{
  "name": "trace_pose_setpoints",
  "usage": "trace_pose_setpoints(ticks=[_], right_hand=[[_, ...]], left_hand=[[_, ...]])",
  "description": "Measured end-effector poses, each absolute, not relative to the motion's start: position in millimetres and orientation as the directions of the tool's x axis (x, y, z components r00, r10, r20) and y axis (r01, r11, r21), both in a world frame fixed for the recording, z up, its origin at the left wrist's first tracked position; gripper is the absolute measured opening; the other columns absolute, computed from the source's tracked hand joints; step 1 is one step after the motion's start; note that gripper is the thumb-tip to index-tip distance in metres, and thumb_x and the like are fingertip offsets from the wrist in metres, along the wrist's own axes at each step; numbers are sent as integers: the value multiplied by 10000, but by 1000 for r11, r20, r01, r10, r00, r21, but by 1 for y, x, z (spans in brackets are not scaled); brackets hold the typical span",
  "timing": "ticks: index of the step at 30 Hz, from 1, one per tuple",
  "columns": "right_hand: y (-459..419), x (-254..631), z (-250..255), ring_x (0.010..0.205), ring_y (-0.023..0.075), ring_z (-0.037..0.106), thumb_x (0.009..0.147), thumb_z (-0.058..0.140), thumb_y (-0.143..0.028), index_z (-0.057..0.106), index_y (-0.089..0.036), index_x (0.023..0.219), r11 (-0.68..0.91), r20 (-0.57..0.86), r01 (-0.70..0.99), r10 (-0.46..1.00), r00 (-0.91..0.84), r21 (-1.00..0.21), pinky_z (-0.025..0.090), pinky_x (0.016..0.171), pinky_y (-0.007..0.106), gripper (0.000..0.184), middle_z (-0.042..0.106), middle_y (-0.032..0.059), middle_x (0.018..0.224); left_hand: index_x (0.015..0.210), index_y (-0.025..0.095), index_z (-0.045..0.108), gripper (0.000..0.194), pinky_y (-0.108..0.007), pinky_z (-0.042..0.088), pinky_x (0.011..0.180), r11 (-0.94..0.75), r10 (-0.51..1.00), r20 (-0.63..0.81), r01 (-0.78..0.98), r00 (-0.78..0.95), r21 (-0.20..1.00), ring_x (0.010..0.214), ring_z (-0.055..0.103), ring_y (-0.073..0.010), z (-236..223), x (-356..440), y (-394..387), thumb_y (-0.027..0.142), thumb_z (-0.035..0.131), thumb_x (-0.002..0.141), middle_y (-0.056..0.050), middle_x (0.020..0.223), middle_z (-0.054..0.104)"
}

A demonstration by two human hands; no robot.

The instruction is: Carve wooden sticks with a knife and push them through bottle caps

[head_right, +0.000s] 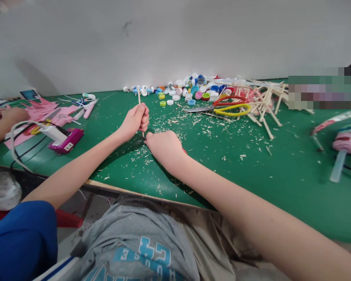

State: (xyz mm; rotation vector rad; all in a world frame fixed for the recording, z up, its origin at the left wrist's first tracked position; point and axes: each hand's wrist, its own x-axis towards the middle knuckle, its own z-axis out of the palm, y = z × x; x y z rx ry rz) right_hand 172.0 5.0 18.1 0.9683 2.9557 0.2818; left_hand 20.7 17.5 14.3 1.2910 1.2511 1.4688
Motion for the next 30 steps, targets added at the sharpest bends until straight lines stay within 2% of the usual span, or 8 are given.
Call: trace_pose_setpoints(ticks=[11, 30], right_hand=[[8, 180, 22, 832, 208, 651, 1043, 235, -398, 545, -125, 1105, 757, 103, 627, 619, -778, 187, 249, 557, 271, 417, 662, 112, 893], [8, 180, 32, 821, 223, 643, 1025, 255, -386, 602, -143, 1062, 761, 37, 629, 632, -774, 158, 354, 633, 288, 425, 656, 109, 852]], left_hand=[[740, 216, 379, 337, -159, 196, 350, -208, 966, 210, 29, -153, 978, 339, 252, -19, 14, 21, 19, 450, 404, 981, 117, 479, 280], [734, 216, 379, 327, -166, 234, 365, -221, 957, 223, 33, -185, 975, 359, 268, -30, 14, 25, 16, 416, 383, 993, 111, 488, 279]])
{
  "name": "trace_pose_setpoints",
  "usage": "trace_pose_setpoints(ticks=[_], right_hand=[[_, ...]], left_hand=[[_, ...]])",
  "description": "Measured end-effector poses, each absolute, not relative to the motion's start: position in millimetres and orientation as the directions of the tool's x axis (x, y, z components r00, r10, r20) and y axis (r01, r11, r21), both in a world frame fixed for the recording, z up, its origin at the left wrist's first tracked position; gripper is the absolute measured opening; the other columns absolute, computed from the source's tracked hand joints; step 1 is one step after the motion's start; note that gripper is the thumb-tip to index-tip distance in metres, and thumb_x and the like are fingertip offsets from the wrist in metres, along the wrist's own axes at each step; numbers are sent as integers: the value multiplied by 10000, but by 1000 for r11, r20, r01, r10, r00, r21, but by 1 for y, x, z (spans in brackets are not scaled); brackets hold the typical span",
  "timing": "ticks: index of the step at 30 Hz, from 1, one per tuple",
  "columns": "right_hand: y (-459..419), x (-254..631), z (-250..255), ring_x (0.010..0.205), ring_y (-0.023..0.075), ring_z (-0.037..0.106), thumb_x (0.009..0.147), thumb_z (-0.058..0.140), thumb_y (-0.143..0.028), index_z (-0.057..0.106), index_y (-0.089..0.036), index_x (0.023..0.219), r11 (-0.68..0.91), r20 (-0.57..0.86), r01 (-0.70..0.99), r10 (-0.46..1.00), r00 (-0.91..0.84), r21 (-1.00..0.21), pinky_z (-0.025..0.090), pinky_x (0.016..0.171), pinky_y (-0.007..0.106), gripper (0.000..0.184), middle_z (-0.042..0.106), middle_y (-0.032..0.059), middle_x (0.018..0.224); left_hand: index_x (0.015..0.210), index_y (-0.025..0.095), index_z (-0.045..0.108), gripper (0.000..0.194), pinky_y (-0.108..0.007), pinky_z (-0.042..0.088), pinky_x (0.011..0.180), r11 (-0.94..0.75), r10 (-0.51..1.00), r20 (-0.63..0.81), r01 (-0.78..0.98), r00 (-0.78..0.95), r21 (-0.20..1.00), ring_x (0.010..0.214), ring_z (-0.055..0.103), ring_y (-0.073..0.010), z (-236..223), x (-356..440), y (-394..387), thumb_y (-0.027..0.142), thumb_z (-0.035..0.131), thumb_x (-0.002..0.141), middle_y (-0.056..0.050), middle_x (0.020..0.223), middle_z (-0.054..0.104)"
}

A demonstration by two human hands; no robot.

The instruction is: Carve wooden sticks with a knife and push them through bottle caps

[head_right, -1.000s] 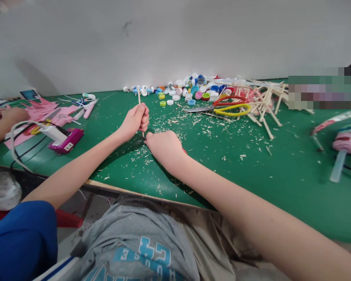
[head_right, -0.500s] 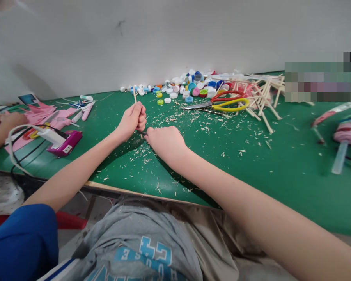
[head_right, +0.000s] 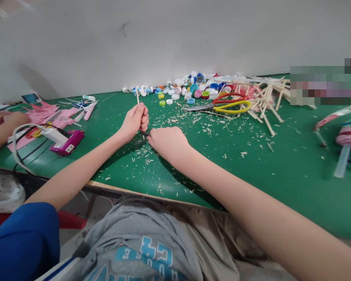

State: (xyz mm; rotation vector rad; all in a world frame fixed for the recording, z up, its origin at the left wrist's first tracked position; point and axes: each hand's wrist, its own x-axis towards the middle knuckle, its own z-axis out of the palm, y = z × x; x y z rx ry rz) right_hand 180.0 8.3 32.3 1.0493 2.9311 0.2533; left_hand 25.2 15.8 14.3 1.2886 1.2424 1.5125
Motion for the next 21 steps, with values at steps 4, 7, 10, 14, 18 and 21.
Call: trace_pose_setpoints(ticks=[4, 7, 10, 14, 18, 21], right_hand=[[7, 181, 34, 821, 230, 644, 1026, 250, -386, 600, -143, 1062, 762, 22, 626, 632, -775, 164, 356, 628, 286, 428, 655, 107, 862], [7, 181, 35, 830, 230, 645, 1026, 254, -383, 599, -143, 1053, 762, 16, 627, 633, -774, 163, 349, 620, 284, 421, 654, 104, 865], [8, 181, 35, 837, 223, 643, 1023, 265, -387, 601, -143, 1051, 760, 14, 632, 638, -770, 152, 347, 621, 285, 416, 655, 105, 874], [7, 180, 35, 832, 222, 640, 1021, 269, -389, 605, -144, 1054, 761, 2, 634, 640, -769, 139, 357, 634, 288, 416, 656, 101, 873], [8, 179, 34, 830, 227, 640, 1024, 266, -387, 601, -139, 1059, 758, 3, 639, 645, -765, 133, 369, 645, 287, 418, 652, 101, 871], [9, 179, 34, 830, 229, 640, 1024, 266, -385, 599, -142, 1059, 758, 7, 640, 644, -765, 127, 378, 645, 292, 413, 651, 98, 869]], left_hand=[[736, 217, 383, 322, -167, 235, 366, -229, 956, 231, 35, -181, 973, 362, 268, -30, 14, 24, 17, 411, 382, 994, 109, 490, 277], [736, 218, 379, 331, -166, 235, 367, -216, 958, 219, 40, -185, 976, 362, 262, -30, 14, 24, 17, 431, 386, 989, 110, 494, 272], [736, 216, 377, 344, -160, 230, 362, -212, 960, 213, 25, -185, 977, 363, 250, -27, 15, 24, 16, 456, 399, 981, 112, 497, 260], [739, 214, 382, 348, -154, 225, 357, -222, 961, 218, -7, -169, 975, 362, 242, -23, 13, 23, 17, 468, 413, 975, 113, 497, 246], [741, 213, 384, 349, -155, 214, 359, -232, 961, 225, -25, -163, 972, 362, 237, -21, 11, 22, 18, 472, 421, 972, 115, 501, 240], [740, 215, 380, 362, -157, 205, 359, -230, 959, 221, -32, -179, 973, 361, 230, -22, 11, 22, 17, 497, 430, 962, 117, 504, 230]])
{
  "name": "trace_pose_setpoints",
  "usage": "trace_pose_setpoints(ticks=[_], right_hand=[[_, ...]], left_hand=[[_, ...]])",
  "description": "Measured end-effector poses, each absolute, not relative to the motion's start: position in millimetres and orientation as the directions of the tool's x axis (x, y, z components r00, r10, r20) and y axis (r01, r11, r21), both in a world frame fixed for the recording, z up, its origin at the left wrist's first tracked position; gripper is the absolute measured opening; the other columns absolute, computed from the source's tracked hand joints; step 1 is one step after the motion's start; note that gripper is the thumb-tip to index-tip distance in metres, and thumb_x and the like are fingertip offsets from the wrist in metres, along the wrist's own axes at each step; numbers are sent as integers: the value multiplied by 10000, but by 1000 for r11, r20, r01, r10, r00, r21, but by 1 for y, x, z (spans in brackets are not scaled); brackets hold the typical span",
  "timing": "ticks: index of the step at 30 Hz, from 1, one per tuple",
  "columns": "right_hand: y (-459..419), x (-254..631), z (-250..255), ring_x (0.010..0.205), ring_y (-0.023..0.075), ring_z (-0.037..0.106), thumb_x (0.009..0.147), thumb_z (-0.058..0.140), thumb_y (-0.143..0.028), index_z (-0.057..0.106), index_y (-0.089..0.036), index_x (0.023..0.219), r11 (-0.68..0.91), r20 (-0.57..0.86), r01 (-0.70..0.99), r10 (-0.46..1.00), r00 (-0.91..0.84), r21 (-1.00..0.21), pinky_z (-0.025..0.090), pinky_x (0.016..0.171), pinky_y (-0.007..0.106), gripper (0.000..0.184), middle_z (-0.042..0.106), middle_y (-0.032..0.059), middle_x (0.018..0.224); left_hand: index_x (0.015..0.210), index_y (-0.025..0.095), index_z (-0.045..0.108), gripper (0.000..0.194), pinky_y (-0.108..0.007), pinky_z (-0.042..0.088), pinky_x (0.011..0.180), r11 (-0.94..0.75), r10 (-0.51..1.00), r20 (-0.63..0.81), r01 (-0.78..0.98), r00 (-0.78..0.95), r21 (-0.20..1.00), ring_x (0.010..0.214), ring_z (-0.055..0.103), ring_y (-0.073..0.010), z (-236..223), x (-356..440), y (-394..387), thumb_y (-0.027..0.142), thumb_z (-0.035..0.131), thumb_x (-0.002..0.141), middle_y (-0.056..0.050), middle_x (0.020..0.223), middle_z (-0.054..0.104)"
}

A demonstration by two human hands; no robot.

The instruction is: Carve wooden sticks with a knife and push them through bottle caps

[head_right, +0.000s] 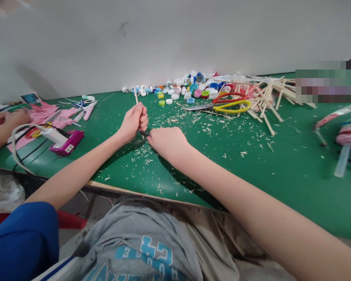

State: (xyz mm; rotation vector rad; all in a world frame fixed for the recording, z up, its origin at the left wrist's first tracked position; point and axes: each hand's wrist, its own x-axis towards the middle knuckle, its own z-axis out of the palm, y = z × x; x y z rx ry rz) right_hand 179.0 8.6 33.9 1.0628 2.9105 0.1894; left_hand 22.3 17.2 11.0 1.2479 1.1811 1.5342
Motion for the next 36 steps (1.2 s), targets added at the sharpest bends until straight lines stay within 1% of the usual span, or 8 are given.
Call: trace_pose_setpoints(ticks=[9, 15, 23, 29, 32, 36], right_hand=[[8, 178, 36, 867, 230, 637, 1018, 274, -389, 609, -158, 1086, 751, -32, 655, 659, -752, 82, 424, 691, 314, 412, 657, 108, 919], [13, 179, 34, 850, 238, 637, 1012, 270, -427, 609, -172, 1068, 745, -32, 665, 667, -744, 55, 424, 678, 313, 427, 651, 96, 892], [11, 181, 34, 850, 244, 640, 1015, 270, -427, 605, -170, 1040, 753, -11, 654, 656, -755, 71, 415, 659, 312, 423, 648, 89, 891], [10, 181, 34, 837, 235, 641, 1018, 268, -421, 603, -162, 1049, 752, -19, 654, 657, -754, 79, 406, 661, 303, 424, 651, 92, 881], [10, 181, 34, 839, 233, 640, 1019, 266, -426, 600, -166, 1064, 752, -12, 653, 656, -754, 89, 405, 666, 305, 426, 654, 91, 887], [9, 182, 34, 843, 227, 639, 1020, 266, -418, 599, -166, 1072, 751, -18, 653, 657, -753, 102, 400, 674, 305, 421, 658, 92, 902]], left_hand=[[720, 205, 388, 387, -151, 195, 352, -246, 948, 215, -111, -234, 963, 361, 223, -14, 11, 22, 16, 510, 467, 945, 119, 497, 245], [715, 207, 397, 411, -158, 203, 342, -236, 945, 198, -123, -261, 964, 356, 230, -19, 10, 21, 17, 553, 499, 912, 117, 486, 254], [684, 199, 425, 406, -157, 190, 346, -225, 956, 178, -195, -233, 954, 347, 210, -16, 11, 19, 17, 519, 551, 898, 115, 479, 217], [667, 189, 439, 392, -154, 192, 355, -220, 963, 173, -233, -205, 947, 351, 208, -17, 13, 20, 14, 474, 559, 909, 114, 467, 206], [661, 188, 438, 394, -154, 208, 361, -216, 965, 169, -237, -202, 947, 354, 212, -20, 16, 21, 13, 469, 560, 910, 115, 460, 209], [657, 185, 443, 399, -153, 195, 358, -210, 970, 171, -245, -173, 946, 353, 201, -20, 18, 23, 11, 470, 549, 915, 114, 460, 206]])
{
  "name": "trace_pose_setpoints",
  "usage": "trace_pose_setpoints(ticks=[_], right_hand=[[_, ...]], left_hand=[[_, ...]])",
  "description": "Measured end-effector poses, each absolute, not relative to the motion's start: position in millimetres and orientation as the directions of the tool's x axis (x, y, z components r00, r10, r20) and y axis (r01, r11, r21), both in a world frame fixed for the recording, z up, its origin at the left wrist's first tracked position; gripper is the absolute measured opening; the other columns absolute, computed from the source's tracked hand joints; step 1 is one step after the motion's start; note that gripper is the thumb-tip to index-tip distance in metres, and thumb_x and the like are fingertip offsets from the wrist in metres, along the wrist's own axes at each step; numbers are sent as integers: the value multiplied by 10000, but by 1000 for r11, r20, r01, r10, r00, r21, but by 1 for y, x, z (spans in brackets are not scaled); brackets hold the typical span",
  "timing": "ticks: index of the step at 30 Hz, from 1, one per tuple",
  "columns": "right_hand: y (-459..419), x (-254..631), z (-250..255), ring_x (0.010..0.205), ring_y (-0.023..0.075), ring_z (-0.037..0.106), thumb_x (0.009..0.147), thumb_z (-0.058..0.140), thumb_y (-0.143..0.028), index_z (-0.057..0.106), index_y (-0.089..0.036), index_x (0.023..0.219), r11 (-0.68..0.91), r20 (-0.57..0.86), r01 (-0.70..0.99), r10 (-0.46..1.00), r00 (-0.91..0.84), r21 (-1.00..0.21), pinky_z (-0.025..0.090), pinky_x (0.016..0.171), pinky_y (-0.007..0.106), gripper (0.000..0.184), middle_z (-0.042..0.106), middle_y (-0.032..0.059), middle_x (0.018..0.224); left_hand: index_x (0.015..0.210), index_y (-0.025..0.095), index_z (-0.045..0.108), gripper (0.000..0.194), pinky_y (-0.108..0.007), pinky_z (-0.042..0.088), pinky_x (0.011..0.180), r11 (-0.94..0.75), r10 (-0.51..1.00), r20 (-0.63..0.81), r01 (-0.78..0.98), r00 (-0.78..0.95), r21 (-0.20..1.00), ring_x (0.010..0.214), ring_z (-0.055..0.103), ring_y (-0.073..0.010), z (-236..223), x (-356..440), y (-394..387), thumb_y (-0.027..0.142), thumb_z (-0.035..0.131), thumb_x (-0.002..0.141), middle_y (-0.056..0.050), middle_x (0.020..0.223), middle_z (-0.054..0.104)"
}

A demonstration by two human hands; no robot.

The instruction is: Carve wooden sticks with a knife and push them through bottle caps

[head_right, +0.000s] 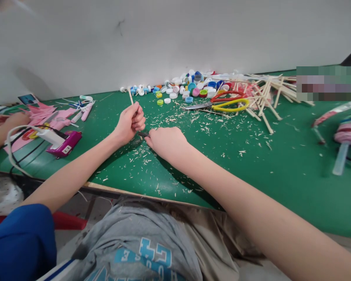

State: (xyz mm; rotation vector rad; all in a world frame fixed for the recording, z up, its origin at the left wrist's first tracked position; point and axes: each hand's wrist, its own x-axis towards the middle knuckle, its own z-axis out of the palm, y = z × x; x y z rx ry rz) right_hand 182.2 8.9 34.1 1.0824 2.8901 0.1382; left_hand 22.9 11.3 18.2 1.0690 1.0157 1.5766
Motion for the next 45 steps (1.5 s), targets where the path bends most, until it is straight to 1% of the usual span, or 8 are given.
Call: trace_pose_setpoints(ticks=[6, 12, 22, 26, 29, 33, 40, 45], right_hand=[[10, 182, 32, 834, 232, 644, 1024, 273, -425, 593, -169, 1075, 747, 3, 651, 657, -754, 139, 385, 651, 300, 413, 660, 88, 882], [13, 183, 30, 828, 232, 645, 1026, 268, -438, 598, -167, 1047, 752, 22, 639, 645, -764, 159, 368, 637, 293, 427, 655, 87, 855], [14, 184, 37, 856, 230, 637, 1020, 279, -457, 606, -182, 1055, 748, -24, 655, 661, -750, 109, 402, 672, 301, 429, 655, 83, 891], [15, 185, 36, 845, 227, 636, 1019, 274, -460, 610, -187, 1049, 747, -24, 657, 662, -749, 106, 400, 662, 299, 434, 655, 80, 896], [14, 185, 36, 842, 225, 635, 1016, 281, -453, 621, -173, 1044, 763, -37, 634, 642, -765, 129, 389, 655, 297, 440, 657, 93, 894], [12, 184, 35, 846, 234, 636, 1015, 297, -430, 634, -165, 1025, 772, -63, 613, 629, -775, 168, 387, 665, 296, 429, 659, 105, 894], [16, 187, 30, 812, 234, 635, 1015, 288, -452, 630, -180, 1013, 788, -27, 594, 605, -796, 165, 367, 640, 292, 437, 654, 88, 847], [17, 189, 30, 826, 216, 638, 1020, 289, -456, 615, -172, 1015, 785, 23, 596, 601, -799, 171, 332, 625, 283, 433, 657, 81, 865]], left_hand=[[666, 183, 436, 405, -140, 175, 357, -172, 982, 145, -249, -122, 953, 355, 188, -15, 19, 22, 12, 485, 542, 914, 118, 479, 187], [674, 185, 427, 414, -141, 169, 356, -177, 983, 163, -222, -83, 959, 360, 184, -14, 17, 22, 13, 508, 524, 916, 118, 487, 192], [672, 183, 433, 398, -137, 177, 363, -168, 986, 165, -160, -33, 973, 369, 208, -10, 18, 29, 12, 481, 537, 915, 112, 491, 222], [668, 184, 435, 394, -132, 179, 359, -143, 990, 139, -199, -31, 970, 363, 213, -6, 19, 30, 11, 475, 555, 904, 111, 490, 227], [669, 187, 438, 381, -133, 177, 355, -115, 993, 111, -222, -32, 968, 357, 221, -5, 16, 31, 10, 458, 565, 903, 109, 487, 235], [653, 181, 449, 377, -136, 162, 349, -97, 995, 98, -175, -5, 980, 347, 216, -4, 8, 32, 12, 430, 556, 915, 110, 471, 231], [639, 183, 430, 418, -141, 160, 345, -100, 995, 100, -150, -5, 984, 343, 211, -7, 8, 31, 12, 482, 550, 905, 116, 461, 222], [641, 182, 424, 439, -137, 155, 347, -112, 993, 114, -180, 3, 977, 346, 197, -3, 14, 29, 10, 514, 540, 902, 116, 476, 201]])
